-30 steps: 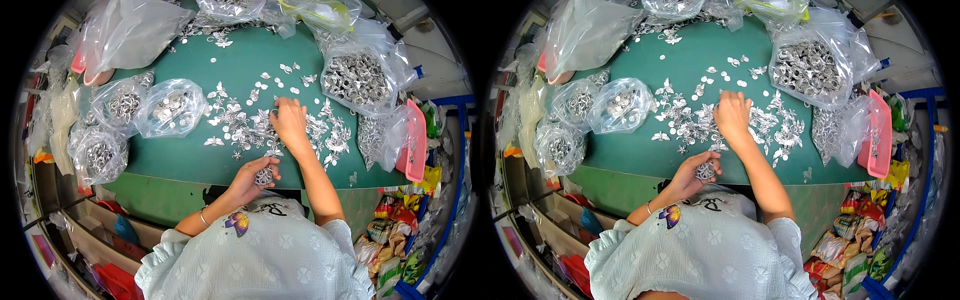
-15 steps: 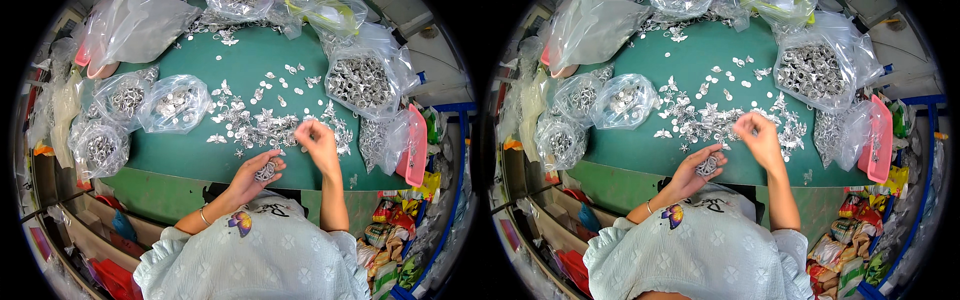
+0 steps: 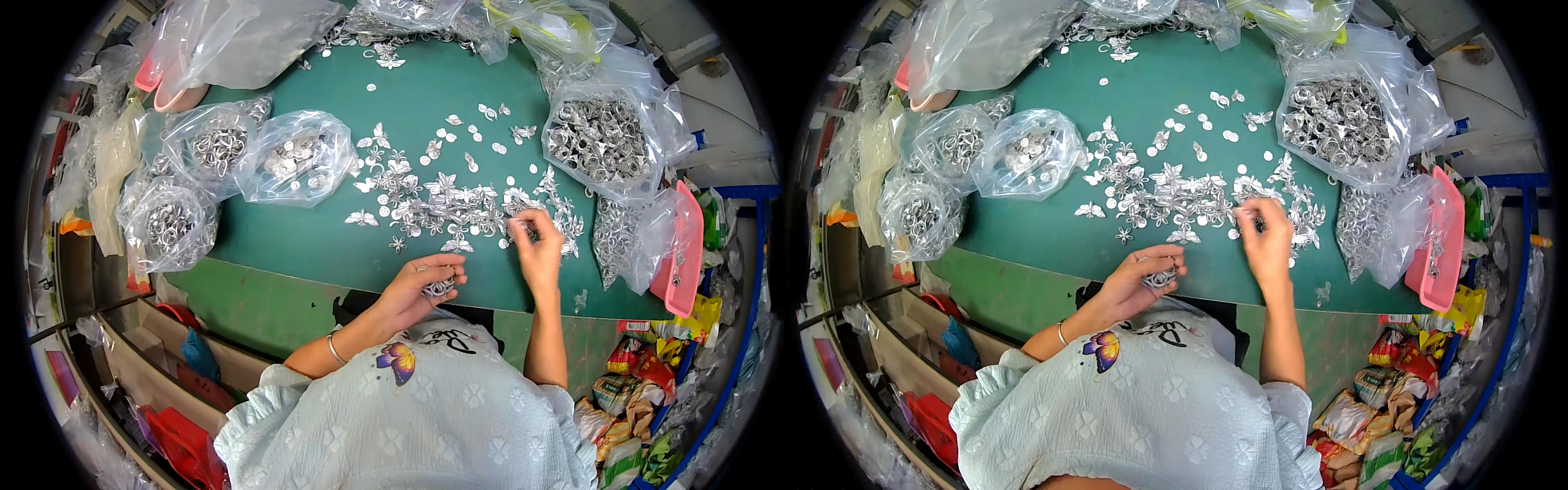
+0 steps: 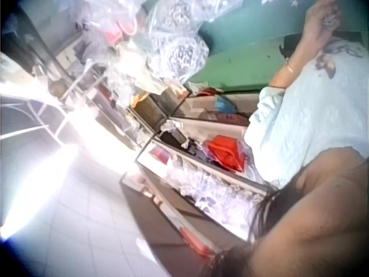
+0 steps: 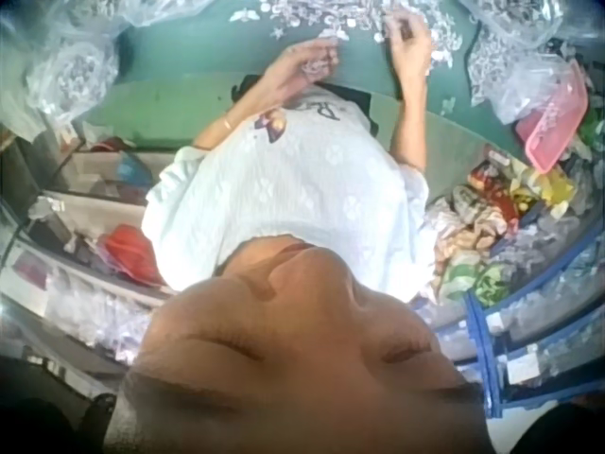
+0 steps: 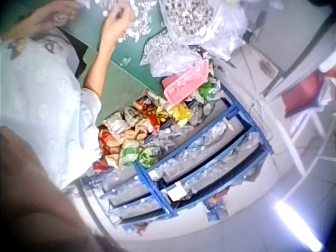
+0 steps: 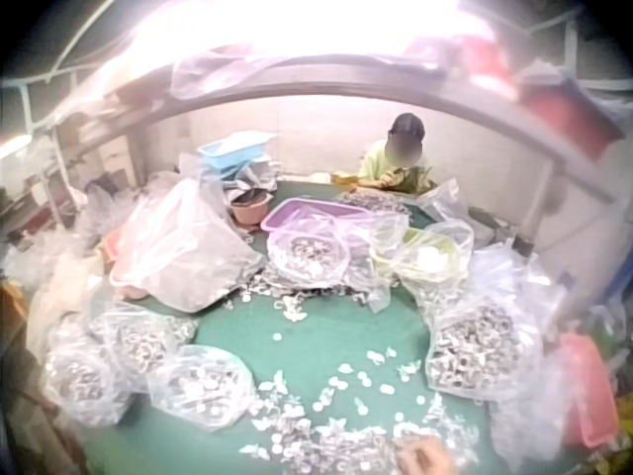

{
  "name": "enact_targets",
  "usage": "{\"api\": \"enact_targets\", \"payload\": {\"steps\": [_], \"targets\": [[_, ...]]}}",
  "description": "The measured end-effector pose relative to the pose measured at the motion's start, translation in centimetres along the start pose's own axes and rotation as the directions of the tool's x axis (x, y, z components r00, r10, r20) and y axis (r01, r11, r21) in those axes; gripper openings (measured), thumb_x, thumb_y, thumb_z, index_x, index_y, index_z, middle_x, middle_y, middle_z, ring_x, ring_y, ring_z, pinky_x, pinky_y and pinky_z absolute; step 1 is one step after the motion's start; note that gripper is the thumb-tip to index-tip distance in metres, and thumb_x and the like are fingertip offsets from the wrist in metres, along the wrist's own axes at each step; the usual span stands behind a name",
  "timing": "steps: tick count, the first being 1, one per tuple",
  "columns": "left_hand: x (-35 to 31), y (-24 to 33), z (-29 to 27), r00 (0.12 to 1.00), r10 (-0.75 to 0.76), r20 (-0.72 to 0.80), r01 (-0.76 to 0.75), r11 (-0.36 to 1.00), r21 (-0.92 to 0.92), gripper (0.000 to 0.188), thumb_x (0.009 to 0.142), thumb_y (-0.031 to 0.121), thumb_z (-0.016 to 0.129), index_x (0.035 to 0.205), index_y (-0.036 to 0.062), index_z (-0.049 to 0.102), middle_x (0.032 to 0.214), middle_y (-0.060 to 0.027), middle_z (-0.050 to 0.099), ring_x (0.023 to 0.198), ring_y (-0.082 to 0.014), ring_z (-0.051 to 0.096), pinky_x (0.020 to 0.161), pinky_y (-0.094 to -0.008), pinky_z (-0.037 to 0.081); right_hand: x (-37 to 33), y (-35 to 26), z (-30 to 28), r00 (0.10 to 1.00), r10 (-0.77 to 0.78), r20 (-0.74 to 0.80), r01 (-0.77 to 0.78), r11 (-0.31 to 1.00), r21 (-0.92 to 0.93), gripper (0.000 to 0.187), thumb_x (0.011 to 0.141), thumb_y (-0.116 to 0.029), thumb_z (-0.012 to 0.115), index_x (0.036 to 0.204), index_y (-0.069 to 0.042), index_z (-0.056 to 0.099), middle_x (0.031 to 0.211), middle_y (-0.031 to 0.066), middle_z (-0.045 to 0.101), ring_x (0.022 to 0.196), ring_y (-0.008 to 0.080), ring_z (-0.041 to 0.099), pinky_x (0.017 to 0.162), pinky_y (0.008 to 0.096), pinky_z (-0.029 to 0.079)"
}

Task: The person sits at a green table and assembles small silver metal jewelry components by hand. They pick up butterfly-shaped charms and circular rings, linking them together to form a chain. The person occasionally gathers loose parts from the table and places the assembled pieces into a pile.

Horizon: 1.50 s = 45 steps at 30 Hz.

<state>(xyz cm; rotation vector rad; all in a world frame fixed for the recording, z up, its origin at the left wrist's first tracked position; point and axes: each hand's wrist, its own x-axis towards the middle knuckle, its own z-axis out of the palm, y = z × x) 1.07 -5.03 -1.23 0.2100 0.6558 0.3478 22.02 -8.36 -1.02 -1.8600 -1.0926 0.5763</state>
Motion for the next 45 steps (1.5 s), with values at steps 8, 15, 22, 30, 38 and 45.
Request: {"api": "enact_targets", "payload": {"steps": [8,15,22,30,38,45], "targets": [[0.4,-0.5,0.1,1.000,-0.017,0.019,0.017,1.000,-0.026,0.025,0.083,0.012,0.057,0.106,0.0023,0.057,0.087,-0.0007,0.056,0.077,-0.0109,0.052,0.065,-0.0246,0.043,-1.5,-1.0,0.9,0.903,-0.388,0.183,0.427,0.782,-0.453,0.016,0.066,-0.008,0.069,0.076,-0.006,0.057,0.085,0.0049,0.050,0.082,0.0232,0.045,0.070,0.0349,0.033],[0.5,-0.7,-0.8,0.997,0.013,0.073,-0.007,0.997,-0.073,0.027,0.087,0.017,0.053,0.108,0.0017,0.055,0.092,-0.0034,0.056,0.080,-0.0122,0.054,0.069,-0.0255,0.046,-1.3,-0.5,1.0,0.896,-0.439,0.066,0.440,0.861,-0.253,0.006,0.072,-0.005,0.062,0.075,-0.004,0.057,0.083,0.0064,0.053,0.081,0.0240,0.047,0.071,0.0334,0.035],[0.6,0.4,1.5,0.998,-0.048,0.031,0.054,0.968,-0.244,0.033,0.090,0.025,0.048,0.112,0.0015,0.052,0.099,-0.0092,0.058,0.092,-0.0148,0.057,0.083,-0.0290,0.047,-3.1,-2.3,0.9,0.972,0.072,0.224,-0.159,0.901,0.403,0.006,0.082,-0.004,0.057,0.078,0.001,0.057,0.085,0.0065,0.058,0.071,0.0102,0.050,0.069,0.0221,0.040],[-0.6,-0.4,-1.7,0.982,0.118,0.149,-0.096,0.985,-0.145,0.025,0.087,0.019,0.054,0.104,0.0018,0.055,0.085,-0.0035,0.057,0.075,-0.0105,0.056,0.059,-0.0228,0.046,-3.3,-3.8,2.2,0.968,-0.133,0.211,0.090,0.975,0.202,0.007,0.080,0.000,0.055,0.086,0.002,0.057,0.089,0.0078,0.056,0.077,0.0136,0.050,0.071,0.0241,0.041],[-17.0,9.4,-7.0,0.071,0.839,-0.539,-0.986,0.142,0.091,0.016,0.087,0.018,0.050,0.092,0.0030,0.052,0.072,-0.0034,0.052,0.061,-0.0110,0.052,0.048,-0.0214,0.044,-4.3,-1.8,4.0,0.937,-0.022,0.349,-0.061,0.973,0.223,0.008,0.084,-0.002,0.051,0.086,0.003,0.056,0.081,0.0049,0.057,0.072,0.0100,0.050,0.067,0.0216,0.040],[-26.6,26.5,-21.9,-0.153,0.743,-0.651,-0.986,-0.074,0.147,0.012,0.083,0.009,0.055,0.087,-0.0014,0.055,0.075,-0.0095,0.058,0.068,-0.0159,0.057,0.060,-0.0284,0.050,-4.3,-3.0,5.8,0.917,-0.068,0.393,-0.005,0.983,0.182,0.008,0.084,-0.003,0.052,0.086,0.002,0.057,0.076,0.0029,0.056,0.069,0.0085,0.049,0.063,0.0202,0.040]]}}
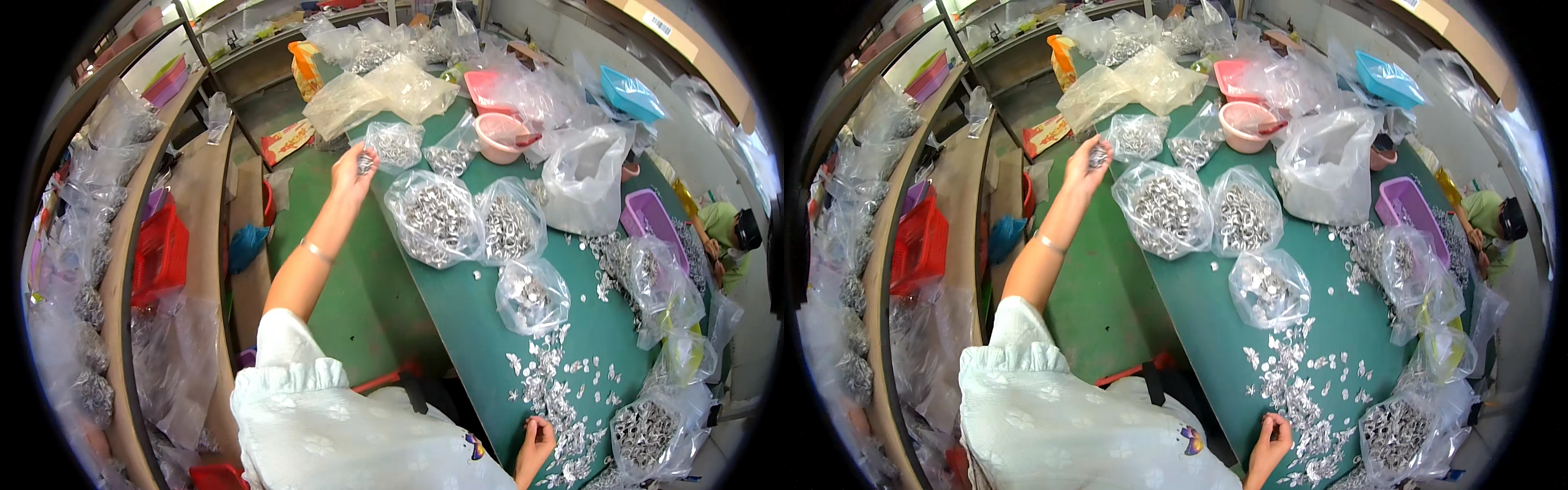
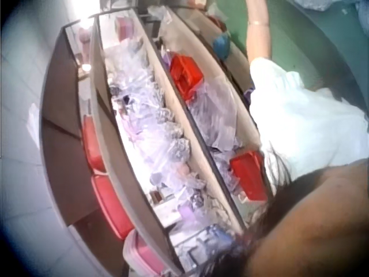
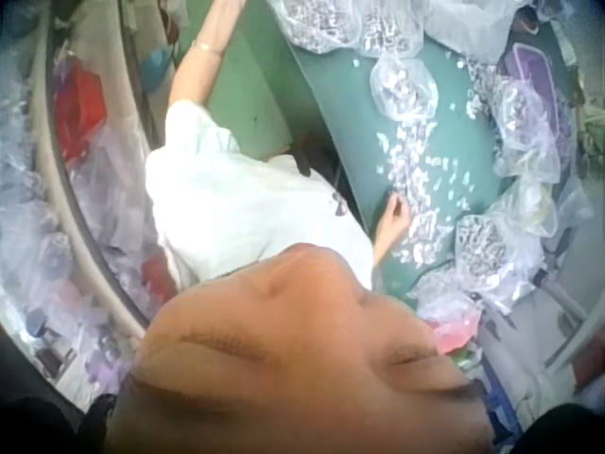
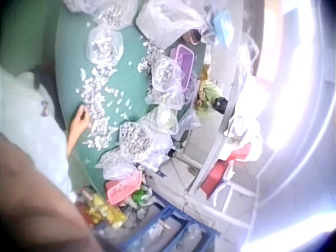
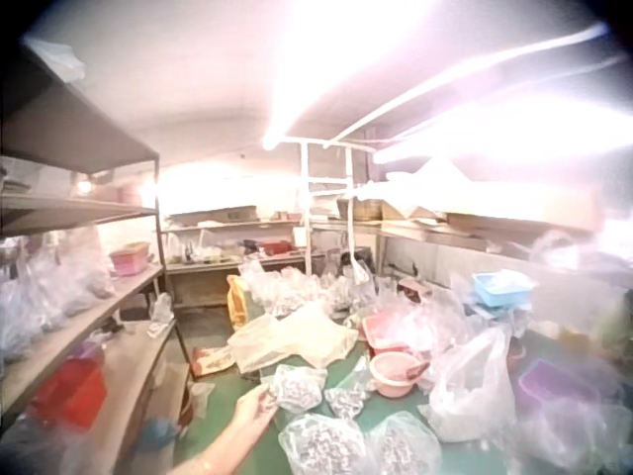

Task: The person sits at a green table and assembles small silver metal jewelry components by hand. They pick up butterfly-shaped charms and circular rings, linking them together to form a chain. The person occasionally gathers loose parts from the table and places the assembled pieces into a pile.

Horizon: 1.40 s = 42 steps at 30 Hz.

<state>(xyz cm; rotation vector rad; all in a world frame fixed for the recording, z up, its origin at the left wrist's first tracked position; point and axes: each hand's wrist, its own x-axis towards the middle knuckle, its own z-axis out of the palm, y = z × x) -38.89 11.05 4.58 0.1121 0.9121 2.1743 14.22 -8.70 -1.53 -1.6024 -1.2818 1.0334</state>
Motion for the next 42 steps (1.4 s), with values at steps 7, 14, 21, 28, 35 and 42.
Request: {"api": "enact_targets", "payload": {"steps": [7,14,21,28,35,42], "targets": [[16.8,-5.9,-3.6,0.804,0.358,0.475,-0.521,0.037,0.853,0.044,0.086,0.032,0.043,0.113,-0.0022,0.052,0.111,-0.0228,0.054,0.099,-0.0377,0.052,0.090,-0.0462,0.037,-0.6,-3.4,0.9,0.999,0.044,-0.031,-0.051,0.955,-0.292,0.025,0.084,-0.021,0.057,0.095,0.001,0.061,0.087,0.0182,0.063,0.078,0.0251,0.058,0.073,0.0336,0.045],[11.0,-6.0,-0.6,0.737,0.445,0.509,-0.581,0.031,0.813,0.041,0.083,0.017,0.050,0.121,0.0023,0.041,0.123,-0.0167,0.042,0.117,-0.0331,0.037,0.093,-0.0492,0.033,-1.3,-2.8,1.3,0.978,0.109,-0.179,-0.146,0.967,-0.209,0.025,0.084,-0.018,0.056,0.095,0.004,0.060,0.092,0.0182,0.062,0.085,0.0253,0.056,0.079,0.0336,0.043],[14.4,-2.9,-4.2,0.818,0.476,0.322,-0.344,-0.044,0.938,0.037,0.068,0.018,0.067,0.099,0.0012,0.058,0.095,-0.0197,0.060,0.090,-0.0333,0.058,0.078,-0.0405,0.045,-0.7,-2.4,1.6,0.985,0.052,-0.164,-0.090,0.969,-0.230,0.025,0.084,-0.018,0.057,0.093,0.005,0.060,0.088,0.0158,0.063,0.078,0.0215,0.057,0.074,0.0315,0.045],[14.4,-0.8,3.8,0.618,0.650,0.442,-0.640,0.090,0.763,0.009,0.070,0.007,0.060,0.072,-0.0020,0.060,0.064,-0.0152,0.060,0.060,-0.0290,0.059,0.061,-0.0351,0.047,-0.8,-2.7,1.7,0.979,0.037,-0.201,-0.081,0.973,-0.215,0.026,0.085,-0.018,0.057,0.092,0.007,0.060,0.085,0.0161,0.063,0.076,0.0203,0.057,0.071,0.0310,0.045],[14.2,-3.7,1.5,0.609,0.761,0.224,-0.463,0.112,0.879,0.053,0.066,0.021,0.070,0.105,-0.0072,0.048,0.100,-0.0223,0.053,0.093,-0.0302,0.053,0.084,-0.0369,0.040,-0.8,-1.6,1.2,0.976,0.011,-0.219,-0.052,0.982,-0.182,0.023,0.085,-0.016,0.056,0.091,0.006,0.060,0.081,0.0135,0.063,0.072,0.0181,0.055,0.069,0.0303,0.045],[9.2,-9.0,-2.2,0.977,-0.206,-0.048,0.198,0.809,0.554,0.031,0.079,0.030,0.060,0.073,-0.0004,0.055,0.057,-0.0092,0.052,0.042,-0.0194,0.048,0.034,-0.0303,0.037,-1.5,-1.2,1.2,0.974,0.009,-0.227,-0.042,0.989,-0.142,0.019,0.085,-0.013,0.055,0.088,0.005,0.060,0.075,0.0101,0.062,0.068,0.0155,0.053,0.065,0.0280,0.044]]}}
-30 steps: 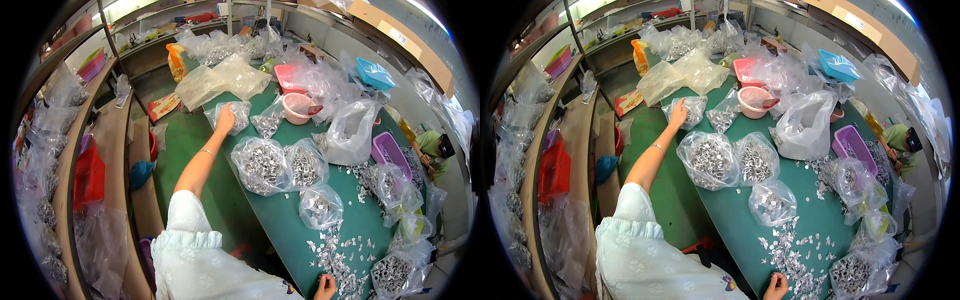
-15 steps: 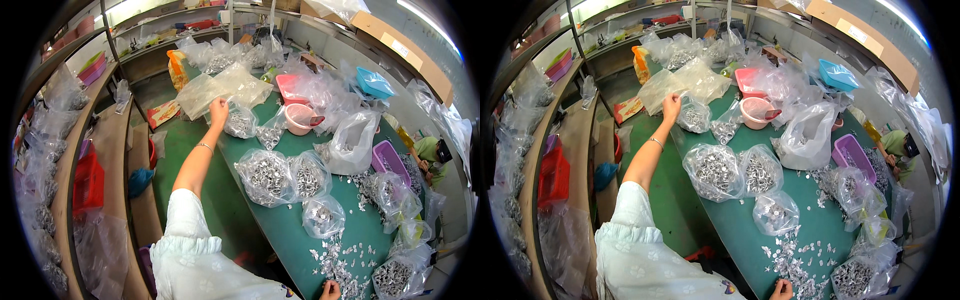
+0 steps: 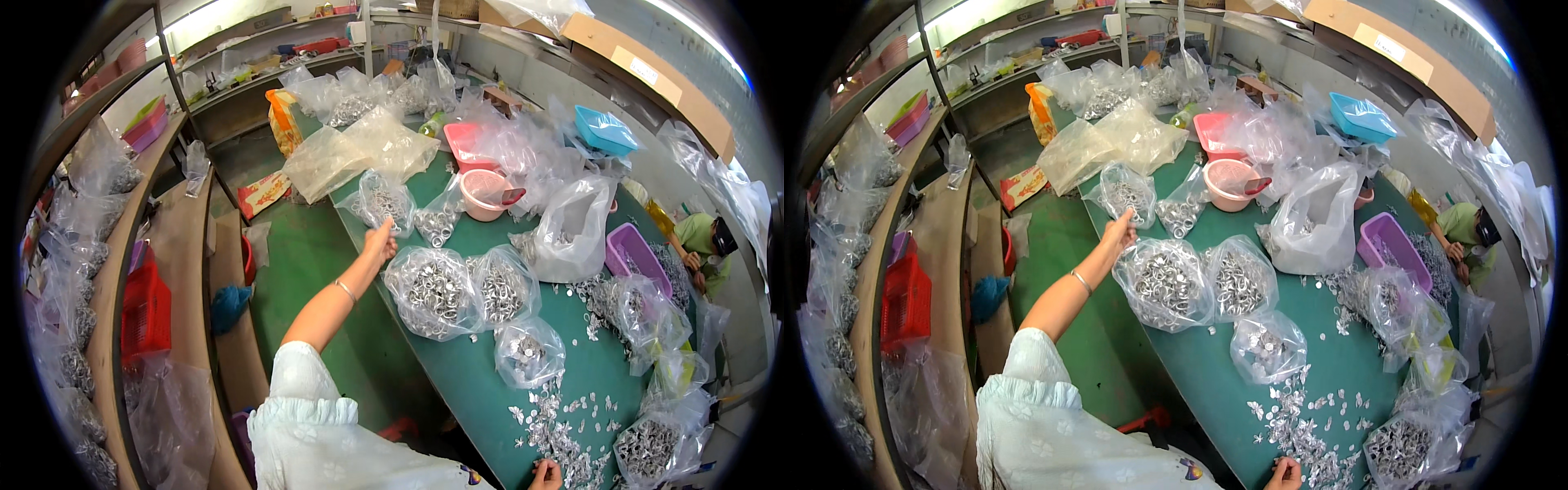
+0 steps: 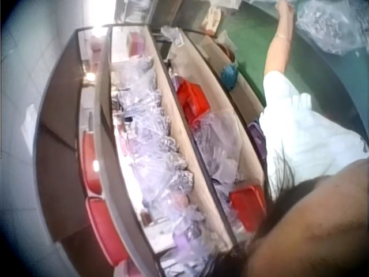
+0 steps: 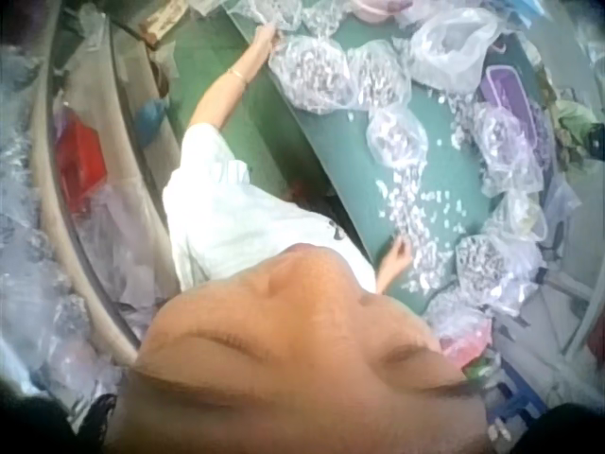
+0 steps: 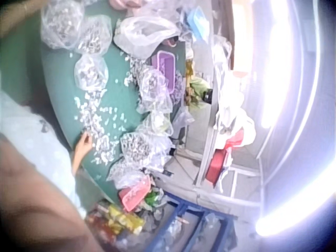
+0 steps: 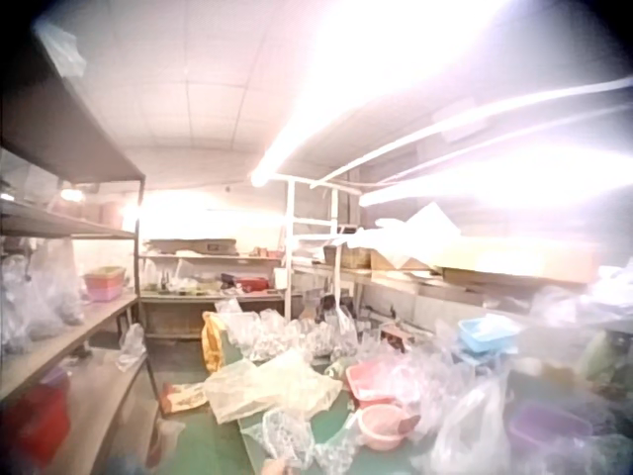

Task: The person sits at a green table and assembles small silver metal jewelry components by hand. They pick up butterfly-shaped charms and circular rings, linking them together to form a chain. The person occasionally gathers loose parts from the table and places the assembled pieces into a pile.

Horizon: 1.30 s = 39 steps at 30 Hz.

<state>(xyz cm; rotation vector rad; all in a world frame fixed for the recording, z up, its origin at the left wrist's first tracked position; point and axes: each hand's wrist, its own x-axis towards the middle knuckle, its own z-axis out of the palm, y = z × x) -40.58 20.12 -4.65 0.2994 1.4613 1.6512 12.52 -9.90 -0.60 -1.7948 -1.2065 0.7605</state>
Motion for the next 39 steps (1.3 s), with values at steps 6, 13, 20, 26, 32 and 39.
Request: {"api": "enact_targets", "payload": {"steps": [6,13,20,26,32,39], "targets": [[1.2,9.5,3.6,0.934,0.280,0.221,-0.297,0.954,0.047,0.024,0.081,0.020,0.051,0.059,0.0096,0.050,0.050,-0.0032,0.048,0.038,-0.0133,0.044,0.033,-0.0251,0.031,0.6,4.0,-0.2,0.991,-0.088,-0.101,0.102,0.984,0.147,0.010,0.085,-0.006,0.052,0.078,0.002,0.052,0.067,0.0050,0.052,0.059,0.0095,0.046,0.054,0.0225,0.039],[2.0,7.5,0.3,0.919,0.104,0.379,-0.156,0.982,0.107,0.027,0.085,0.035,0.055,0.081,0.0088,0.054,0.058,0.0045,0.040,0.052,-0.0076,0.039,0.046,-0.0210,0.029,0.4,4.0,-1.5,0.962,0.047,-0.270,0.002,0.984,0.177,0.012,0.086,-0.010,0.054,0.086,0.001,0.058,0.075,0.0020,0.056,0.069,0.0075,0.051,0.063,0.0201,0.041],[-8.1,6.5,-4.4,0.561,0.825,0.060,-0.713,0.446,0.541,0.030,0.084,0.024,0.059,0.101,-0.0010,0.056,0.069,0.0016,0.049,0.061,-0.0057,0.043,0.055,-0.0184,0.036,0.8,3.3,-4.4,0.948,-0.042,-0.316,0.008,0.994,-0.108,0.012,0.079,-0.004,0.059,0.091,-0.002,0.060,0.081,0.0022,0.055,0.071,0.0098,0.049,0.056,0.0200,0.035],[-32.8,-5.1,5.6,0.099,0.782,0.615,-0.988,0.003,0.155,0.017,0.073,-0.003,0.055,0.090,-0.0006,0.058,0.085,-0.0110,0.054,0.073,-0.0205,0.050,0.068,-0.0312,0.042,5.9,-0.3,-1.6,0.893,-0.441,0.086,0.431,0.786,-0.443,0.054,0.068,-0.017,0.070,0.115,-0.001,0.049,0.113,0.0129,0.051,0.108,0.0308,0.043,0.092,0.0406,0.030],[-37.3,-14.2,14.1,0.164,0.071,0.984,-0.942,0.307,0.135,0.047,0.075,0.001,0.061,0.120,0.0044,0.046,0.131,-0.0147,0.037,0.121,-0.0341,0.035,0.098,-0.0395,0.031,7.5,1.9,-2.0,0.820,-0.526,0.228,0.572,0.725,-0.385,0.045,0.066,-0.018,0.071,0.104,-0.003,0.052,0.106,0.0103,0.052,0.100,0.0291,0.047,0.089,0.0400,0.030],[-36.3,-17.4,16.2,0.073,0.069,0.995,-0.983,0.176,0.060,0.023,0.069,-0.002,0.061,0.091,0.0013,0.057,0.102,-0.0117,0.050,0.099,-0.0312,0.047,0.083,-0.0388,0.039,6.3,3.7,-4.0,0.914,-0.359,-0.189,0.338,0.931,-0.136,0.027,0.075,0.002,0.059,0.101,0.000,0.052,0.089,0.0121,0.052,0.080,0.0251,0.052,0.070,0.0327,0.041]]}}
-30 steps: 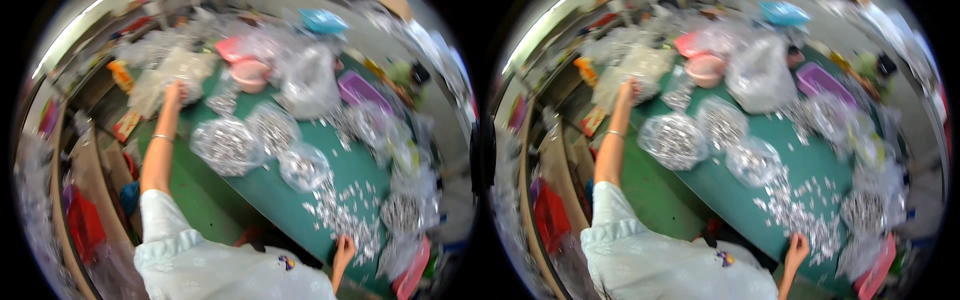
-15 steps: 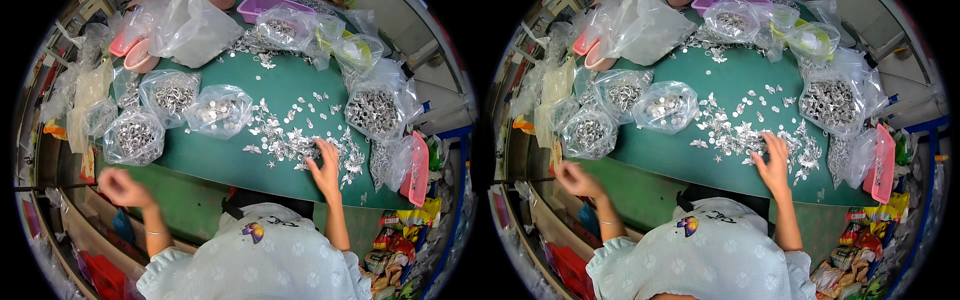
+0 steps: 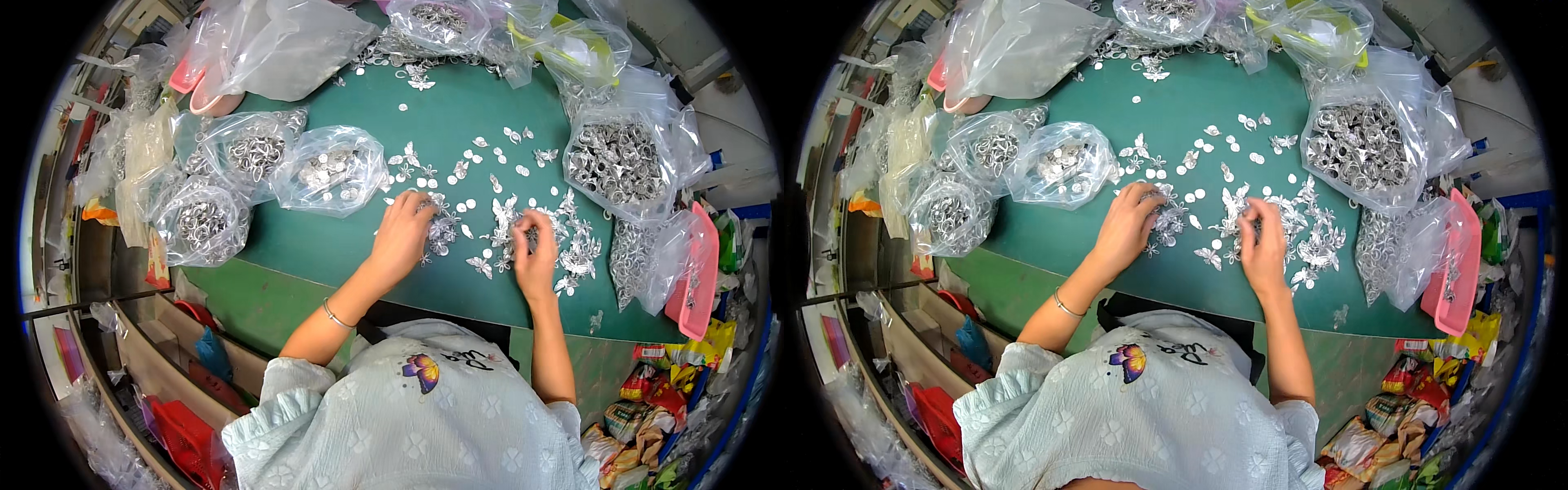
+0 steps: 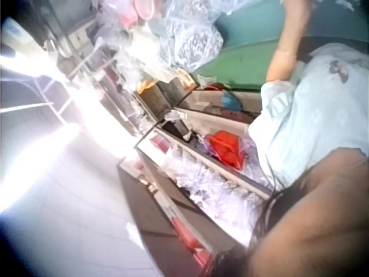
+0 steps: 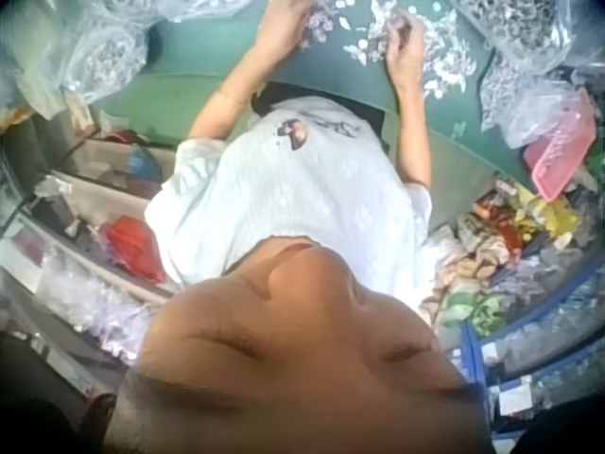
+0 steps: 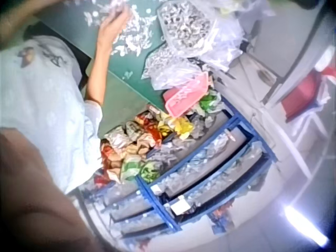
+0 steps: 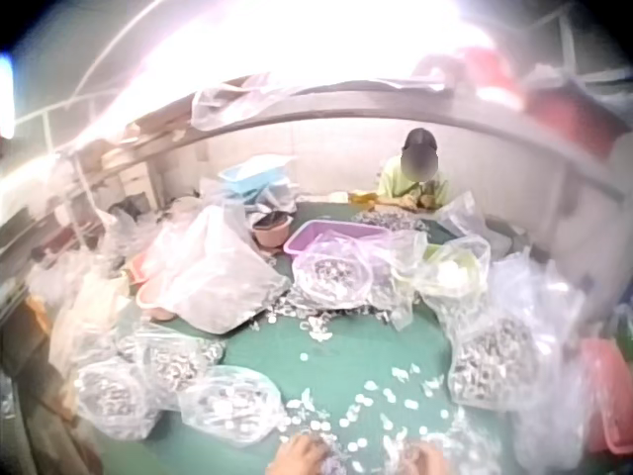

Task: The person sits at a green table and assembles small silver metal jewelry components by hand. They pick up butterfly-shaped charms and circular rings, linking them together to form a chain. The person occasionally gathers loose parts from the table and places the assembled pieces into a pile.

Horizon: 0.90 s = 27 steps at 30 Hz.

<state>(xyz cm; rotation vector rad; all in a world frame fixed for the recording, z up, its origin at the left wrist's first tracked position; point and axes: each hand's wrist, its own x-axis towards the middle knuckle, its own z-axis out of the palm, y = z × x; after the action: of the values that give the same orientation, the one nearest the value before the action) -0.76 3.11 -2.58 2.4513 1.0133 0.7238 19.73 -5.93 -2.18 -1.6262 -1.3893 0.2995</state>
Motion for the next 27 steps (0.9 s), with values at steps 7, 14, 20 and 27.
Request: {"api": "enact_targets", "payload": {"steps": [7,14,20,27], "targets": [[-0.4,-0.9,-0.5,0.980,-0.043,-0.196,-0.001,0.975,-0.221,0.019,0.067,-0.009,0.062,0.083,0.0003,0.057,0.092,-0.0102,0.055,0.082,-0.0276,0.053,0.070,-0.0321,0.044,0.6,-0.2,-2.7,0.999,0.042,-0.019,-0.043,0.994,-0.100,0.016,0.076,0.001,0.058,0.092,0.001,0.058,0.087,0.0123,0.052,0.078,0.0251,0.052,0.069,0.0318,0.043],[-0.3,0.9,-1.4,0.948,-0.193,-0.252,0.096,0.932,-0.351,0.017,0.070,-0.011,0.059,0.083,-0.0004,0.059,0.084,-0.0109,0.053,0.073,-0.0232,0.055,0.061,-0.0301,0.044,-1.0,-1.1,-1.2,0.981,-0.090,0.169,0.152,0.903,-0.401,0.027,0.068,-0.007,0.068,0.092,0.000,0.056,0.089,0.0099,0.055,0.083,0.0253,0.049,0.076,0.0346,0.035],[-0.5,0.5,-1.2,0.846,-0.531,0.057,0.286,0.361,-0.888,0.017,0.078,-0.009,0.055,0.095,-0.0037,0.054,0.088,-0.0095,0.056,0.084,-0.0165,0.059,0.069,-0.0238,0.049,-1.4,0.2,-2.2,0.981,0.191,-0.008,-0.190,0.978,0.085,0.013,0.078,0.003,0.055,0.090,-0.001,0.054,0.082,0.0061,0.054,0.070,0.0149,0.052,0.063,0.0275,0.042],[-0.7,0.4,0.0,0.867,-0.487,0.107,0.247,0.233,-0.941,0.033,0.080,-0.008,0.053,0.112,-0.0039,0.044,0.104,-0.0152,0.054,0.086,-0.0223,0.062,0.072,-0.0264,0.052,0.3,-1.7,-3.8,0.753,0.531,0.389,-0.563,0.215,0.798,0.026,0.081,0.001,0.055,0.106,0.001,0.049,0.081,0.0002,0.052,0.067,0.0069,0.048,0.054,0.0199,0.037]]}}
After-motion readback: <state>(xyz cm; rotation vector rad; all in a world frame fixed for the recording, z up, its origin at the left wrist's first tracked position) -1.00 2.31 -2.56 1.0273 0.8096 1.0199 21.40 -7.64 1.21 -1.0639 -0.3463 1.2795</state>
